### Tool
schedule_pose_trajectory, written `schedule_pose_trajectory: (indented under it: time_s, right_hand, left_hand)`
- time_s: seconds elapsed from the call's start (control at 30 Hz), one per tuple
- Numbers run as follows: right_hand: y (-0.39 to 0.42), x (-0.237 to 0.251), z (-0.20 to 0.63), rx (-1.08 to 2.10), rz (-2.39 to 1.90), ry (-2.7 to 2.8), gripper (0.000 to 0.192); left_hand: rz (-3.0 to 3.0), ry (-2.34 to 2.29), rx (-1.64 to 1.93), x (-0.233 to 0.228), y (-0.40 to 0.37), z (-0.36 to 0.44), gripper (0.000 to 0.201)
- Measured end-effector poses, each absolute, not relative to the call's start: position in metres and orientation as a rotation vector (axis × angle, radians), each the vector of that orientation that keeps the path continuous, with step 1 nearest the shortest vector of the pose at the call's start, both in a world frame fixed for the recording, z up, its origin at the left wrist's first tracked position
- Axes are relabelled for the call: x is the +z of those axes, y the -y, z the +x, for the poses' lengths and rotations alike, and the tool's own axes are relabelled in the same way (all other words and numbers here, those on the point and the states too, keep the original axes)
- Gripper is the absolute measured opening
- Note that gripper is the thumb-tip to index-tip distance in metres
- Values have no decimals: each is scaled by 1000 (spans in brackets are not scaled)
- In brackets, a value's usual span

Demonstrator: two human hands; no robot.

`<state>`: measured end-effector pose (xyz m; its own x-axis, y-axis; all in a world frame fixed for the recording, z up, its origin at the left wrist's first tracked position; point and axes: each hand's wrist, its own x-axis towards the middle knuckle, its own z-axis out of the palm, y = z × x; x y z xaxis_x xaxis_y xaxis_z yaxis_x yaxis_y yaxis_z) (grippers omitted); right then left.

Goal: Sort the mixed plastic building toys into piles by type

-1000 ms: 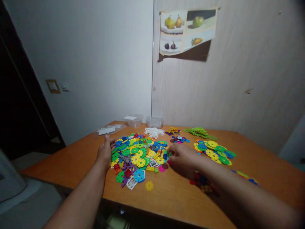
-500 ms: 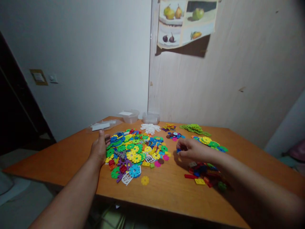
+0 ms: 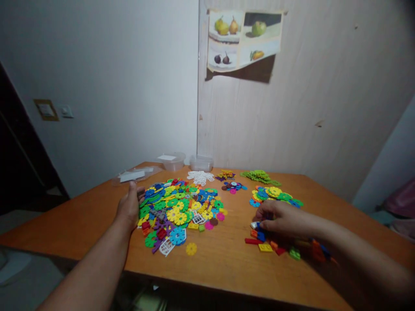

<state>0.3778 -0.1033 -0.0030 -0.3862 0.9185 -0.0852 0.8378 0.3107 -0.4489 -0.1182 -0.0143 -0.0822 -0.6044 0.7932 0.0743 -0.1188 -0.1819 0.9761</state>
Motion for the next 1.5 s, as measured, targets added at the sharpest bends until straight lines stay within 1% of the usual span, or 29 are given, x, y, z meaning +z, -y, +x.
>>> schedule_pose_trajectory:
  time_s: [0.07,0.2,0.3,0.43,0.53,0.67,0.83,1.0,1.13,1.23,1.37,1.5]
  right_hand:
    - [98,-1,370,645,-1595,2356,23]
    - [84,-1,340,566,-1589,2369,19]
    - [73,-1,310,498,-1578,2438,21]
    - [59,-5,280,296,-1565,2577,33]
    - [50,-9,270,228,-1523,2676,39]
    - [44,-15,268,237,-1546,2683,34]
    - [47,-13,278,311,-1618,2623,16]
    - [59,3,317,483,-1624,2522,13]
    - [75,12,359,636,-1643,2482,17]
    - [87,13,383,644,-1696,2480,20]
    - [95,9,399,616,-1764,2489,18]
    - [94,11,403,712,-1720,2417,25]
  left_hand:
    - [808,-1448,1855,-82,15,-118,66]
    - [822,-1439,1852,-79,17,-115,67]
    - [813,-1438,1848,-77,19,-113,68]
    - [816,-1417,1839,-75,22,-111,69]
    - [798,-1411,1824,-74,24,-109,70]
    - [789,-1434,1817,-72,25,-108,70]
    - [817,-1420,1826,-72,25,-107,69]
    - [841,-1440,1822,-75,22,-110,73]
    - [876,-1461,1824,-78,18,-114,75]
    - [884,-1468,1818,-78,18,-115,75]
    - [887,-1492,1806,-78,19,-115,75]
    - [873,-1488,1811,-78,19,-116,72]
